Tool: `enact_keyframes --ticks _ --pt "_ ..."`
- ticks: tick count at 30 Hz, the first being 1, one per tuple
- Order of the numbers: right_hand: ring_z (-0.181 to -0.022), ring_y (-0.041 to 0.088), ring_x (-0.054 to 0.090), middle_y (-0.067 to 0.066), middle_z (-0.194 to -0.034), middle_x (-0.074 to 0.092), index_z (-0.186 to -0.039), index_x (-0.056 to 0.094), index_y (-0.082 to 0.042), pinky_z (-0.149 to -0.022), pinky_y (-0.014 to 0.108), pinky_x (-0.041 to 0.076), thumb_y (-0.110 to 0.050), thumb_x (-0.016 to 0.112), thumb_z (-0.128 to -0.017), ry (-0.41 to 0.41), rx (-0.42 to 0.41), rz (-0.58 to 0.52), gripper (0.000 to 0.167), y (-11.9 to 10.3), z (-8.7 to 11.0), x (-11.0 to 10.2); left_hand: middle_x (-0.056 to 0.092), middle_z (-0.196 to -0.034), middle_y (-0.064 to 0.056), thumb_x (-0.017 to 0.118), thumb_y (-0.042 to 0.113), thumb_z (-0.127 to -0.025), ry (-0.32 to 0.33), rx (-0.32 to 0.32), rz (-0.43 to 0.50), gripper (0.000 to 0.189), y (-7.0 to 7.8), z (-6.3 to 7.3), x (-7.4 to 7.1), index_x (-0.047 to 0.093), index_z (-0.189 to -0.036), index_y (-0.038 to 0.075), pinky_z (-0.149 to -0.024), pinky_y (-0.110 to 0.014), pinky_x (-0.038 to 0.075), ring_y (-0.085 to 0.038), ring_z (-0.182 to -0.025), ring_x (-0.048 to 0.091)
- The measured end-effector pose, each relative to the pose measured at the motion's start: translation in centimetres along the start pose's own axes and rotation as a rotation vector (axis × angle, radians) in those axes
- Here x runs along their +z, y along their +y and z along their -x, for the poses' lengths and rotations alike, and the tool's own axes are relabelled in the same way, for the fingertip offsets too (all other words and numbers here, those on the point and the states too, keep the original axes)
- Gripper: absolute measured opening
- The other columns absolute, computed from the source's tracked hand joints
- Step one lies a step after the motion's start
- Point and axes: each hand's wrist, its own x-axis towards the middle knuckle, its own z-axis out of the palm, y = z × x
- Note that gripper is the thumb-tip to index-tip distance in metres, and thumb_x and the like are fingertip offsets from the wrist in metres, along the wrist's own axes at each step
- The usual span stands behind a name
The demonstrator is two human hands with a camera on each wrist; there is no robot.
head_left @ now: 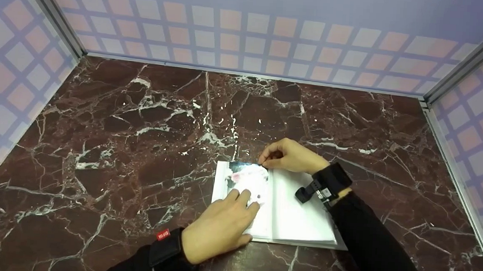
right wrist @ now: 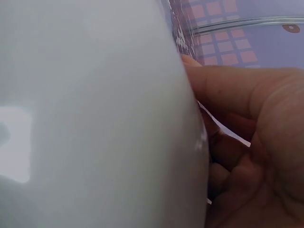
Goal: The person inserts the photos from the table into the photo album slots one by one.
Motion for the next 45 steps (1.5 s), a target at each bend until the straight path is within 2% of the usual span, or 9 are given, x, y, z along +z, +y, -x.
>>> enact_keyframes --ticks 8,20,22,24,27,32,37,40,45 --pt "-0.075 0.009 0.057 -0.001 -0.097 0.079 -0.105 0.083 -0.018 -0.067 0.02 0.044 -0.02 0.08 -0.097 -0.02 0.006 0.003 0.009 -0.2 0.2 -0.1 0.062 -0.102 -0.004 0.092 0.05 -0.079 -0.011 -0.004 0.015 0.058 0.0 -0.1 0.0 0.069 -0.115 0.01 -0.056 -0.021 0.053 -0.018 -0.087 0.058" --pt "-0.078 0.01 0.058 0.003 -0.104 0.082 -0.103 0.086 -0.018 -0.069 0.02 0.044 -0.027 0.081 -0.097 -0.008 0.0 0.039 0.012 -0.4 0.2 -0.1 0.059 -0.102 -0.004 0.092 0.051 -0.079 -0.031 -0.014 0.028 0.057 0.0 -0.1 0.0 0.068 -0.113 0.011 -0.055 -0.021 0.051 -0.018 -0.088 0.057" --pt "-0.08 0.01 0.06 0.003 -0.105 0.082 -0.106 0.086 -0.018 -0.073 0.022 0.046 -0.028 0.08 -0.098 -0.009 0.008 0.042 0.014 -0.4 0.3 -0.2 0.063 -0.112 -0.008 0.09 0.052 -0.081 -0.053 -0.025 0.039 0.063 -0.1 0.0 0.0 0.068 -0.122 0.01 -0.061 -0.025 0.058 -0.022 -0.099 0.061" --pt "-0.086 0.011 0.063 0.002 -0.109 0.082 -0.11 0.085 -0.019 -0.08 0.025 0.049 -0.028 0.078 -0.099 -0.01 0.018 0.039 0.016 -0.4 0.5 -0.3 0.065 -0.131 -0.015 0.088 0.052 -0.084 -0.099 -0.043 0.063 0.07 -0.1 0.1 -0.1 0.065 -0.135 0.01 -0.073 -0.034 0.065 -0.03 -0.116 0.065" --pt "-0.1 0.015 0.068 -0.001 -0.118 0.081 -0.115 0.082 -0.02 -0.094 0.033 0.053 -0.028 0.076 -0.101 -0.013 0.031 0.031 0.018 -0.2 1.1 -0.5 0.053 -0.157 -0.025 0.085 0.051 -0.088 -0.164 -0.071 0.101 0.08 -0.2 0.2 -0.1 0.057 -0.151 0.011 -0.091 -0.051 0.067 -0.043 -0.14 0.057" --pt "-0.114 0.02 0.071 -0.001 -0.125 0.079 -0.12 0.08 -0.019 -0.106 0.044 0.054 -0.027 0.073 -0.103 0.033 0.007 0.061 0.02 0.2 2.9 -1.3 0.049 -0.162 -0.027 0.084 0.048 -0.089 -0.188 -0.088 0.142 0.08 -0.2 0.2 -0.2 0.055 -0.154 0.011 -0.095 -0.055 0.065 -0.047 -0.144 0.055" --pt "-0.112 0.021 0.073 0.004 -0.125 0.079 -0.127 0.076 -0.012 -0.103 0.041 0.059 -0.022 0.075 -0.101 0.145 -0.02 0.07 0.028 0.2 5.6 -2.0 0.049 -0.161 -0.028 0.087 0.045 -0.088 -0.19 -0.105 0.168 0.079 -0.4 0.2 -0.3 0.056 -0.152 0.01 -0.098 -0.056 0.064 -0.049 -0.143 0.055" --pt "-0.112 0.023 0.073 0.005 -0.126 0.078 -0.13 0.074 -0.012 -0.102 0.044 0.061 -0.021 0.078 -0.098 0.209 -0.016 0.088 0.033 0.0 7.1 -1.8 0.048 -0.162 -0.028 0.087 0.043 -0.087 -0.203 -0.118 0.188 0.079 -0.7 0.3 -0.4 0.057 -0.152 0.009 -0.1 -0.058 0.062 -0.049 -0.144 0.054" --pt "-0.128 0.031 0.069 0.007 -0.137 0.074 -0.132 0.074 -0.014 -0.114 0.056 0.053 -0.021 0.081 -0.095 0.255 -0.047 0.185 0.038 0.1 9.2 -0.7 0.047 -0.163 -0.028 0.089 0.042 -0.085 -0.247 -0.142 0.235 0.078 -1.8 0.3 -0.8 0.057 -0.15 0.01 -0.102 -0.061 0.061 -0.05 -0.145 0.052"
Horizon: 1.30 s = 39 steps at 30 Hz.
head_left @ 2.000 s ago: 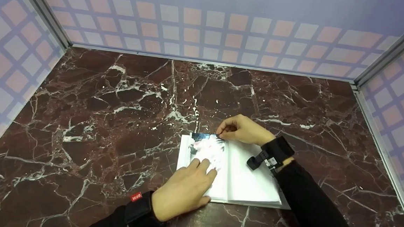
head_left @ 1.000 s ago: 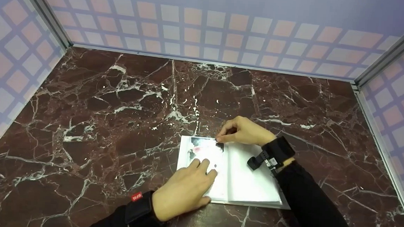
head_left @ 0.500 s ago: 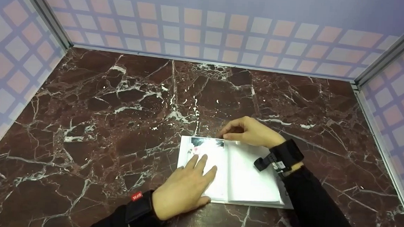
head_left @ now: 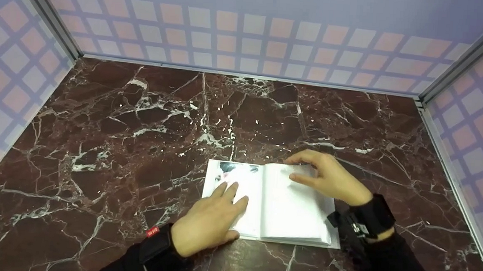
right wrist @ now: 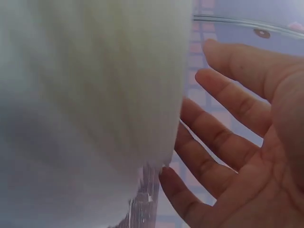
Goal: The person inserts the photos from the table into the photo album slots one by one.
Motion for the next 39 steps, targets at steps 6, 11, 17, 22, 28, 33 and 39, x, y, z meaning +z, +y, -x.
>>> enact_keyframes --ticks 6,11,17,22,28,33,39 --pt "-0.153 0.041 0.047 0.01 -0.163 0.054 -0.141 0.07 -0.019 -0.126 0.067 0.036 -0.03 0.083 -0.093 0.015 -0.057 0.069 0.051 -0.2 2.8 1.1 0.044 -0.164 -0.025 0.091 0.039 -0.083 -0.015 -0.042 0.073 0.079 -1.3 0.4 -0.4 0.058 -0.149 0.012 -0.096 -0.067 0.061 -0.051 -0.148 0.049" --pt "-0.162 0.048 0.028 0.01 -0.172 0.041 -0.148 0.066 -0.024 -0.126 0.075 0.025 -0.037 0.084 -0.091 0.07 -0.074 0.092 0.061 -0.2 4.9 2.3 0.043 -0.166 -0.022 0.091 0.039 -0.084 -0.011 -0.063 0.086 0.08 -2.1 1.0 -0.4 0.057 -0.151 0.013 -0.097 -0.07 0.059 -0.049 -0.15 0.047" --pt "-0.162 0.049 0.025 0.01 -0.175 0.035 -0.151 0.063 -0.023 -0.126 0.075 0.024 -0.047 0.079 -0.095 0.024 -0.048 0.115 0.063 -0.1 6.2 3.5 0.05 -0.162 -0.019 0.088 0.042 -0.086 -0.015 -0.069 0.112 0.075 -3.4 1.2 -0.7 0.059 -0.15 0.014 -0.104 -0.069 0.056 -0.045 -0.146 0.052" --pt "-0.161 0.045 0.031 0.012 -0.174 0.037 -0.151 0.063 -0.022 -0.126 0.073 0.028 -0.046 0.078 -0.096 0.018 -0.04 0.095 0.062 0.3 6.7 3.9 0.069 -0.128 -0.018 0.084 0.039 -0.09 0.134 -0.105 0.155 0.055 -5.6 -0.1 -1.0 0.07 -0.132 0.006 -0.093 -0.049 0.064 -0.035 -0.111 0.068" --pt "-0.16 0.043 0.033 0.011 -0.174 0.038 -0.149 0.064 -0.025 -0.126 0.071 0.031 -0.048 0.079 -0.095 0.025 -0.024 0.092 0.061 0.5 6.9 4.0 0.067 -0.122 -0.024 0.081 0.04 -0.094 0.254 -0.31 0.215 0.058 -8.6 -1.4 -1.0 0.066 -0.134 0.0 -0.082 -0.052 0.066 -0.038 -0.105 0.068" --pt "-0.16 0.043 0.034 0.012 -0.173 0.039 -0.148 0.066 -0.024 -0.126 0.072 0.032 -0.046 0.081 -0.093 0.03 -0.01 0.076 0.061 0.6 6.9 3.9 0.068 -0.117 -0.021 0.078 0.043 -0.096 0.228 -0.376 0.324 0.057 -10.6 -2.4 -0.9 0.065 -0.132 0.001 -0.088 -0.057 0.061 -0.038 -0.104 0.067" --pt "-0.158 0.044 0.036 0.013 -0.172 0.041 -0.146 0.067 -0.023 -0.124 0.073 0.033 -0.044 0.083 -0.091 0.046 -0.012 0.082 0.061 0.8 7.0 4.0 0.067 -0.098 -0.01 0.078 0.041 -0.096 0.175 -0.387 0.474 0.052 -12.0 -3.6 -1.1 0.066 -0.129 0.002 -0.087 -0.047 0.054 -0.026 -0.089 0.06"
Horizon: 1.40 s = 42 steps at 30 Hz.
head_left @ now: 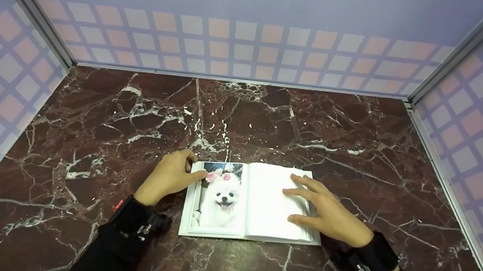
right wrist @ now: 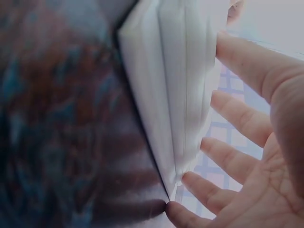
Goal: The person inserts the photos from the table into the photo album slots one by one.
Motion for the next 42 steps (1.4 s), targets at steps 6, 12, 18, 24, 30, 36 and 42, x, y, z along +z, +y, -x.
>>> enact_keyframes --ticks 6,12,18,24,30,36,42 --pt "-0.158 0.043 0.037 0.013 -0.172 0.041 -0.145 0.068 -0.022 -0.124 0.073 0.033 -0.043 0.084 -0.091 0.008 -0.001 -0.015 0.06 0.1 0.0 0.1 0.067 -0.099 -0.011 0.08 0.041 -0.094 -0.018 -0.066 0.015 0.056 -0.1 -0.4 -0.1 0.063 -0.127 -0.001 -0.089 -0.048 0.057 -0.027 -0.091 0.063" --pt "-0.157 0.043 0.038 0.013 -0.171 0.042 -0.145 0.068 -0.022 -0.124 0.072 0.033 -0.042 0.084 -0.09 0.013 0.0 -0.009 0.06 0.1 0.1 0.2 0.068 -0.092 -0.008 0.081 0.041 -0.093 -0.047 -0.105 0.069 0.054 -0.1 -0.8 -0.2 0.063 -0.124 0.0 -0.078 -0.037 0.056 -0.021 -0.08 0.064" --pt "-0.156 0.044 0.039 0.014 -0.17 0.043 -0.144 0.069 -0.022 -0.124 0.072 0.033 -0.04 0.085 -0.09 0.017 -0.001 0.0 0.059 0.1 0.1 0.2 0.07 -0.098 -0.009 0.082 0.041 -0.093 -0.066 -0.138 0.105 0.056 -0.2 -1.0 -0.3 0.064 -0.127 0.001 -0.081 -0.037 0.056 -0.021 -0.084 0.065" --pt "-0.155 0.046 0.039 0.016 -0.17 0.043 -0.143 0.069 -0.021 -0.122 0.075 0.034 -0.041 0.082 -0.093 0.019 -0.015 -0.004 0.057 0.0 0.0 0.3 0.068 -0.098 -0.007 0.081 0.039 -0.094 -0.085 -0.178 0.192 0.052 -0.4 -0.9 -0.8 0.062 -0.127 0.003 -0.075 -0.03 0.052 -0.018 -0.08 0.062" --pt "-0.157 0.045 0.037 0.014 -0.171 0.042 -0.144 0.068 -0.023 -0.123 0.074 0.033 -0.041 0.084 -0.092 0.015 -0.001 -0.007 0.058 0.0 0.0 0.3 0.072 -0.102 -0.008 0.083 0.035 -0.092 -0.104 -0.164 0.322 0.055 -0.6 -0.3 -1.1 0.056 -0.13 0.005 -0.073 -0.03 0.053 -0.019 -0.081 0.063" --pt "-0.158 0.043 0.037 0.012 -0.171 0.042 -0.144 0.068 -0.023 -0.123 0.073 0.034 -0.041 0.085 -0.09 0.017 -0.002 -0.004 0.06 0.1 0.0 0.2 0.073 -0.085 -0.002 0.085 0.026 -0.092 -0.15 -0.158 0.486 0.055 -0.8 0.4 -1.1 0.055 -0.132 0.004 -0.065 -0.028 0.057 -0.016 -0.068 0.065" --pt "-0.157 0.043 0.038 0.013 -0.171 0.042 -0.144 0.069 -0.021 -0.124 0.071 0.035 -0.04 0.086 -0.089 0.017 -0.003 0.003 0.061 0.1 0.0 -0.1 0.082 -0.097 -0.006 0.082 0.015 -0.093 -0.245 -0.148 0.638 0.04 -0.6 1.4 -0.9 0.067 -0.126 -0.001 -0.076 -0.033 0.066 -0.019 -0.08 0.078"
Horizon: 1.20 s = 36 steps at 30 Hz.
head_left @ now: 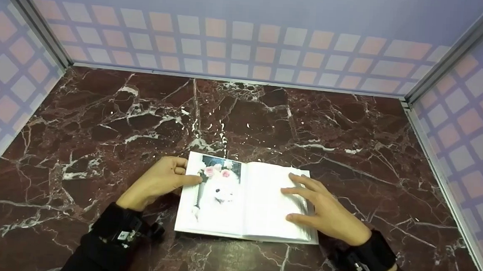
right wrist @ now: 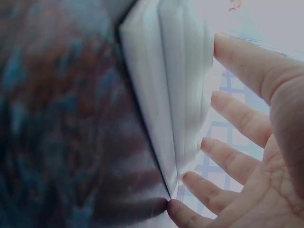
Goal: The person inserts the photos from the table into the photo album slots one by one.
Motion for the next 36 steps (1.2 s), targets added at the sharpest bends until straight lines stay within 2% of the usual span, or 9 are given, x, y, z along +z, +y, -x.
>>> enact_keyframes --ticks 3,6,11,15,20,27,32,36 --pt "-0.158 0.043 0.038 0.013 -0.172 0.04 -0.146 0.067 -0.022 -0.124 0.071 0.035 -0.043 0.085 -0.09 -0.01 0.022 -0.002 0.063 -0.1 0.0 -0.2 0.083 -0.103 -0.011 0.081 0.012 -0.093 0.011 0.004 0.042 0.041 0.1 0.3 0.2 0.067 -0.129 -0.002 -0.076 -0.036 0.068 -0.021 -0.08 0.079" --pt "-0.158 0.045 0.038 0.013 -0.173 0.039 -0.15 0.064 -0.022 -0.123 0.072 0.035 -0.047 0.084 -0.09 -0.024 0.05 -0.006 0.068 -0.2 0.0 -0.4 0.082 -0.103 -0.012 0.079 0.01 -0.093 0.019 0.024 0.057 0.042 0.3 0.5 0.3 0.067 -0.13 -0.004 -0.076 -0.036 0.068 -0.02 -0.078 0.079" --pt "-0.156 0.046 0.04 0.016 -0.172 0.04 -0.157 0.055 -0.017 -0.123 0.069 0.038 -0.047 0.085 -0.09 -0.05 0.082 -0.003 0.08 -0.2 0.1 -0.7 0.083 -0.1 -0.011 0.079 0.01 -0.093 0.029 0.076 0.028 0.038 0.4 0.8 0.0 0.068 -0.126 -0.006 -0.076 -0.032 0.067 -0.017 -0.079 0.077" --pt "-0.156 0.044 0.042 0.017 -0.17 0.041 -0.159 0.051 -0.014 -0.123 0.064 0.042 -0.045 0.085 -0.09 -0.072 0.1 0.008 0.083 0.0 0.1 -0.8 0.082 -0.103 -0.011 0.079 0.012 -0.093 0.046 0.09 0.003 0.038 0.7 1.2 -0.4 0.068 -0.125 -0.005 -0.078 -0.03 0.065 -0.016 -0.082 0.077" --pt "-0.161 0.043 0.034 0.015 -0.172 0.04 -0.16 0.051 -0.01 -0.126 0.063 0.039 -0.046 0.085 -0.09 -0.096 0.127 0.03 0.086 0.3 0.2 -0.8 0.081 -0.106 -0.013 0.077 0.009 -0.092 0.074 0.106 0.005 0.039 1.1 1.8 -1.1 0.066 -0.127 -0.005 -0.079 -0.032 0.067 -0.018 -0.084 0.078" --pt "-0.162 0.045 0.03 0.018 -0.173 0.038 -0.156 0.054 -0.006 -0.126 0.065 0.036 -0.039 0.086 -0.091 -0.115 0.131 0.078 0.08 0.3 0.0 -0.5 0.081 -0.096 -0.007 0.077 0.007 -0.091 0.107 0.141 0.008 0.031 1.8 2.6 -1.6 0.066 -0.118 -0.004 -0.077 -0.034 0.067 -0.018 -0.082 0.077" --pt "-0.163 0.044 0.029 0.017 -0.173 0.037 -0.157 0.053 -0.006 -0.127 0.068 0.033 -0.041 0.087 -0.09 -0.105 0.128 0.09 0.083 -0.1 -0.1 -0.2 0.082 -0.094 -0.007 0.078 0.005 -0.09 0.141 0.15 0.02 0.027 2.6 3.3 -1.6 0.066 -0.113 -0.002 -0.077 -0.038 0.068 -0.021 -0.081 0.078" --pt "-0.163 0.044 0.028 0.016 -0.174 0.036 -0.158 0.053 -0.008 -0.127 0.07 0.031 -0.045 0.086 -0.09 -0.11 0.129 0.098 0.085 -0.3 -0.1 -0.1 0.077 -0.082 0.001 0.08 0.008 -0.088 0.181 0.192 -0.049 0.024 3.7 3.5 -1.3 0.068 -0.107 0.001 -0.069 -0.027 0.062 -0.014 -0.072 0.071"
